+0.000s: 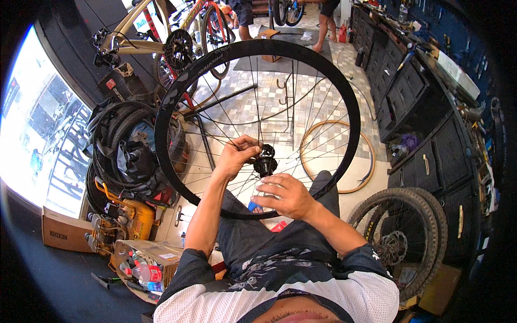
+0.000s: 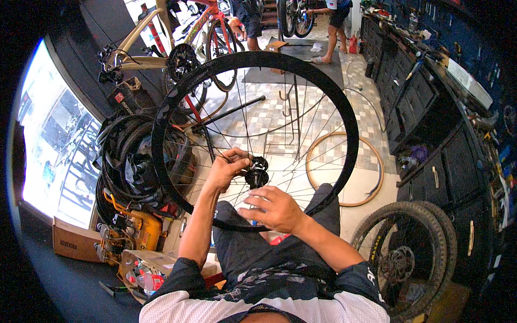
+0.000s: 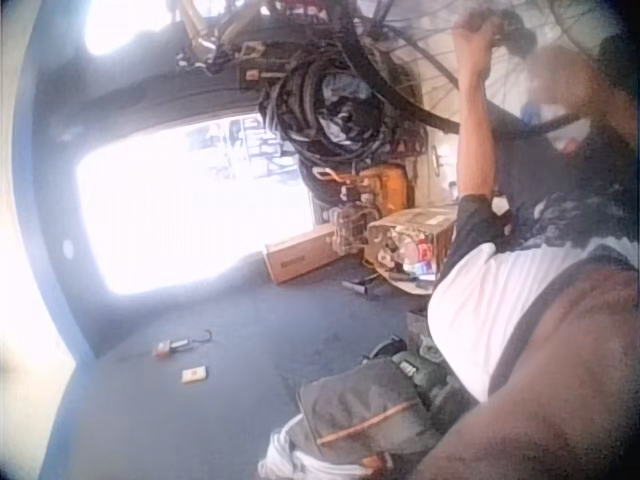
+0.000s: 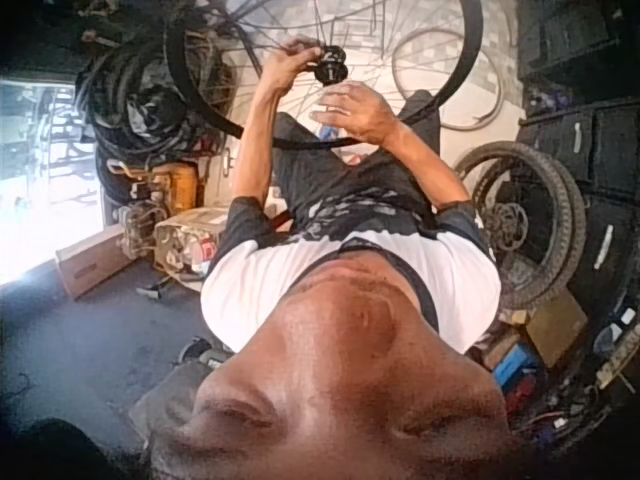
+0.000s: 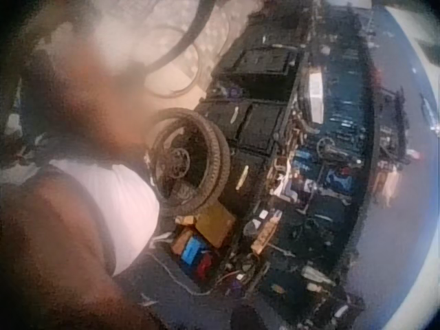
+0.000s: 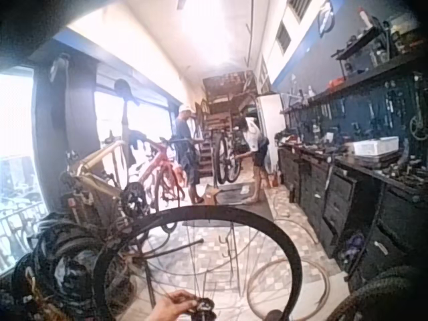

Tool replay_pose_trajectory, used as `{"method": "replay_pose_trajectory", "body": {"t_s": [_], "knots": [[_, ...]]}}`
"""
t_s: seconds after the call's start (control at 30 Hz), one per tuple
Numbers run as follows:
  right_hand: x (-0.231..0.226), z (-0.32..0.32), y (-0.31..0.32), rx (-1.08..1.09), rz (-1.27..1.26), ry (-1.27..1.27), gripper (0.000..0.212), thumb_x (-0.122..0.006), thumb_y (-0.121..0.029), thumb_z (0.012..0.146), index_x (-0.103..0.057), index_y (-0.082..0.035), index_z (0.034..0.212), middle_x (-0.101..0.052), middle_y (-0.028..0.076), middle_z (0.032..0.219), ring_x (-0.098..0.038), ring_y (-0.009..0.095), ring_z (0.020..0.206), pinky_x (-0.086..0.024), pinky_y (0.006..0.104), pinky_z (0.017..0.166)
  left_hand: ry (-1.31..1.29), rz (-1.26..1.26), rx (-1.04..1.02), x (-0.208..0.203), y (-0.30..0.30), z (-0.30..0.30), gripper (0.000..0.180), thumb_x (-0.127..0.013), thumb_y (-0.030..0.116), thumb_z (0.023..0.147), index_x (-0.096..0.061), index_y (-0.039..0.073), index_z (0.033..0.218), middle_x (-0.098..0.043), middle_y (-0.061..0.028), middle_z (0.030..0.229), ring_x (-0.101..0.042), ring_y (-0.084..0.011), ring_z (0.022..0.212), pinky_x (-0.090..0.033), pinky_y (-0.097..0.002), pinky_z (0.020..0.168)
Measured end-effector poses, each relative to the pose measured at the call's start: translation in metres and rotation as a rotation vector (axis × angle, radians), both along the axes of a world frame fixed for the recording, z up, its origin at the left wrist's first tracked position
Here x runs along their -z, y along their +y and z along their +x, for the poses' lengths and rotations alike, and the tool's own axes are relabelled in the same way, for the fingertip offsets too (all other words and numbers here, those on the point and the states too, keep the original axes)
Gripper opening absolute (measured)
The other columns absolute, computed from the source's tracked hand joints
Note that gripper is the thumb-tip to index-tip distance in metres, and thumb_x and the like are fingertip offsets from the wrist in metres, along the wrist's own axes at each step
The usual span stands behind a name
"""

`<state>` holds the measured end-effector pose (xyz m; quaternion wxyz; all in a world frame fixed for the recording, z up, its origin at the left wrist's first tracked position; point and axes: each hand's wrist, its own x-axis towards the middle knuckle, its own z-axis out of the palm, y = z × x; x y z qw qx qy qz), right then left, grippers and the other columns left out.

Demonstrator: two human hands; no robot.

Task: The person laces a bicycle wheel by threading spokes through the rim and hub, then secures them with nipples. The person works methodically around the wheel, inserting each spoke and tightening it by hand.

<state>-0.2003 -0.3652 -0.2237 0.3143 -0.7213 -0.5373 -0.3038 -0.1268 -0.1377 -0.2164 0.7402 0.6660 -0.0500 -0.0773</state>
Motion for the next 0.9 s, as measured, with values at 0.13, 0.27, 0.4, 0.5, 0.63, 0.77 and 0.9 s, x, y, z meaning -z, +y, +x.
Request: {"method": "replay_pose_trajectory", "body": {"t_s": [0.13, 0.27, 0.4, 0.5, 0.63, 0.77, 0.9], "knots": [[-0.002, -0.014, 0.005, -0.079, 0.008, -0.075, 0.036, -0.07, -0.019, 0.085, -0.073, -0.026, 0.121, -0.067, 0.0, 0.112, -0.066, 0.022, 0.112, -0.055, 0.0389, 0.097, 0.032, -0.011, -0.021, 0.009, 0.004, 0.005, 0.011, -0.076, 0.009, 0.095, -0.07, 0.005, 0.103, -0.076, -0.0035, 0.092, -0.071, -0.0117, 0.081, -0.055, -0.0274, 0.069], [-0.012, -0.032, 0.007, -0.158, 0.03, -0.05, 0.036, -0.067, -0.018, 0.088, -0.072, -0.026, 0.122, -0.067, 0.001, 0.112, -0.066, 0.021, 0.111, -0.055, 0.0386, 0.096, 0.004, 0.019, -0.008, 0.011, 0.007, 0.008, 0.01, -0.075, 0.008, 0.096, -0.07, 0.004, 0.103, -0.075, -0.0035, 0.092, -0.068, -0.01, 0.078, -0.054, -0.0262, 0.068], [-0.023, -0.044, 0.003, -0.199, 0.088, -0.072, 0.035, -0.067, -0.019, 0.089, -0.072, -0.027, 0.123, -0.063, 0.001, 0.104, -0.065, 0.021, 0.104, -0.056, 0.0394, 0.096, -0.033, 0.014, -0.004, 0.009, 0.004, 0.007, 0.008, -0.072, 0.007, 0.097, -0.068, 0.005, 0.103, -0.075, -0.0044, 0.094, -0.069, -0.0101, 0.082, -0.055, -0.0258, 0.068], [-0.041, -0.053, -0.003, -0.247, 0.154, -0.007, 0.035, -0.08, -0.016, 0.083, -0.077, -0.029, 0.116, -0.064, -0.002, 0.103, -0.065, 0.019, 0.103, -0.058, 0.0386, 0.092, 0.01, -0.032, -0.021, 0.003, 0.0, 0.003, 0.008, -0.07, 0.006, 0.098, -0.067, 0.006, 0.105, -0.075, -0.0041, 0.092, -0.07, -0.0105, 0.083, -0.055, -0.0265, 0.072], [-0.047, -0.052, -0.007, -0.28, 0.264, 0.058, 0.037, -0.082, -0.011, 0.081, -0.078, -0.026, 0.115, -0.062, 0.0, 0.105, -0.064, 0.021, 0.103, -0.058, 0.0416, 0.092, 0.002, -0.053, 0.014, 0.002, 0.0, 0.002, 0.007, -0.069, 0.005, 0.098, -0.066, 0.006, 0.104, -0.076, -0.0052, 0.093, -0.071, -0.0121, 0.084, -0.057, -0.0286, 0.074], [-0.061, -0.034, -0.007, -0.291, 0.469, 0.156, 0.022, -0.071, -0.003, 0.092, -0.07, -0.014, 0.112, -0.064, 0.007, 0.1, -0.067, 0.025, 0.091, -0.06, 0.0467, 0.085, -0.012, -0.073, 0.011, 0.007, 0.001, 0.001, 0.007, -0.069, 0.005, 0.098, -0.066, 0.006, 0.105, -0.076, -0.0056, 0.093, -0.071, -0.0126, 0.084, -0.057, -0.0301, 0.073], [-0.071, 0.002, -0.012, -0.12, 0.787, 0.294, 0.011, -0.045, -0.001, 0.109, -0.053, -0.003, 0.117, -0.059, 0.012, 0.09, -0.06, 0.022, 0.076, -0.059, 0.044, 0.076, 0.007, -0.039, 0.002, 0.004, 0.002, 0.0, 0.008, -0.07, 0.007, 0.098, -0.065, 0.006, 0.104, -0.075, -0.0063, 0.095, -0.071, -0.0126, 0.085, -0.057, -0.0274, 0.072]]}}
